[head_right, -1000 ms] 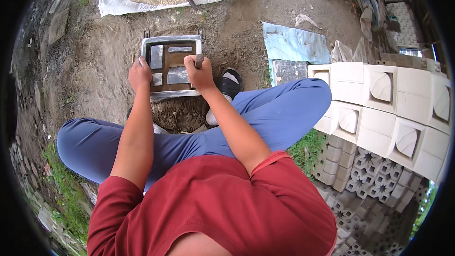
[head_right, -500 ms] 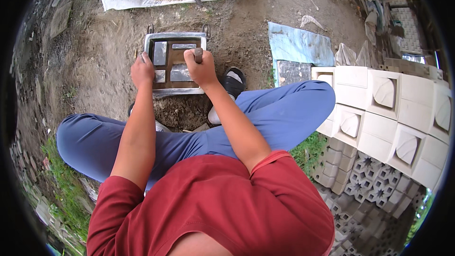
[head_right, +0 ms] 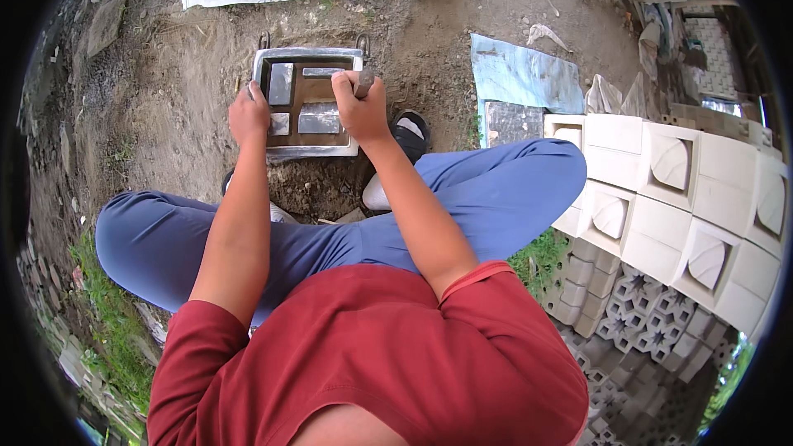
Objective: The person uses a wooden-handled brush to clean the internal surfaces of a metal brick mold, brushing away dry material from the corners and walls.
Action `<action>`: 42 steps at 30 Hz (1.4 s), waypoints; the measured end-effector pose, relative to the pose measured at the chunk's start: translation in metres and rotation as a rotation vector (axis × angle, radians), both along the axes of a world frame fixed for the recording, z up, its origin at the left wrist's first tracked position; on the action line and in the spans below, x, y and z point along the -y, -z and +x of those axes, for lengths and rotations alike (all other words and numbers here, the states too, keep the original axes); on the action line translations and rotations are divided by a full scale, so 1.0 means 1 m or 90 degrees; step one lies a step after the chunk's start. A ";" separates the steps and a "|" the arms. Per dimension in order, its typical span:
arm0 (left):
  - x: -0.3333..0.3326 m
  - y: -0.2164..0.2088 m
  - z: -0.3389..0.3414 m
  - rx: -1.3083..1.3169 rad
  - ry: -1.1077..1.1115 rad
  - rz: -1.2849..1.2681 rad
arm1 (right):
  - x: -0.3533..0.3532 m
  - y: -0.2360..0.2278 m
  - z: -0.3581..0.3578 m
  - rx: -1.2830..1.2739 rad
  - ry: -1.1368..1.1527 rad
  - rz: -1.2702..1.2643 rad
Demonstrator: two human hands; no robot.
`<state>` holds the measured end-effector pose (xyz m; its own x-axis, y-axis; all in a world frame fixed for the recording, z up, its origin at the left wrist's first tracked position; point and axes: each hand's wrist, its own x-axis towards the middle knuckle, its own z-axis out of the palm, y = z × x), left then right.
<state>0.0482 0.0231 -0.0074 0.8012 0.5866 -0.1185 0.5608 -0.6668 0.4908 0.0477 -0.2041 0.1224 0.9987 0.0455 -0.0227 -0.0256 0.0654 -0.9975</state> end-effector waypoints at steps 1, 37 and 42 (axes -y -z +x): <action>-0.002 0.004 -0.004 -0.006 -0.007 0.007 | 0.000 0.015 -0.004 -0.012 -0.001 -0.008; -0.003 0.008 -0.004 0.000 0.007 0.051 | -0.006 0.019 0.059 -0.073 0.031 0.103; 0.005 0.001 -0.001 -0.019 -0.003 0.043 | 0.002 0.033 0.055 -0.117 0.048 0.128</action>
<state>0.0470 0.0182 -0.0085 0.7955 0.5972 -0.1023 0.5773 -0.6957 0.4275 0.1032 -0.2061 0.0891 0.9793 -0.0067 -0.2023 -0.1930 0.2706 -0.9432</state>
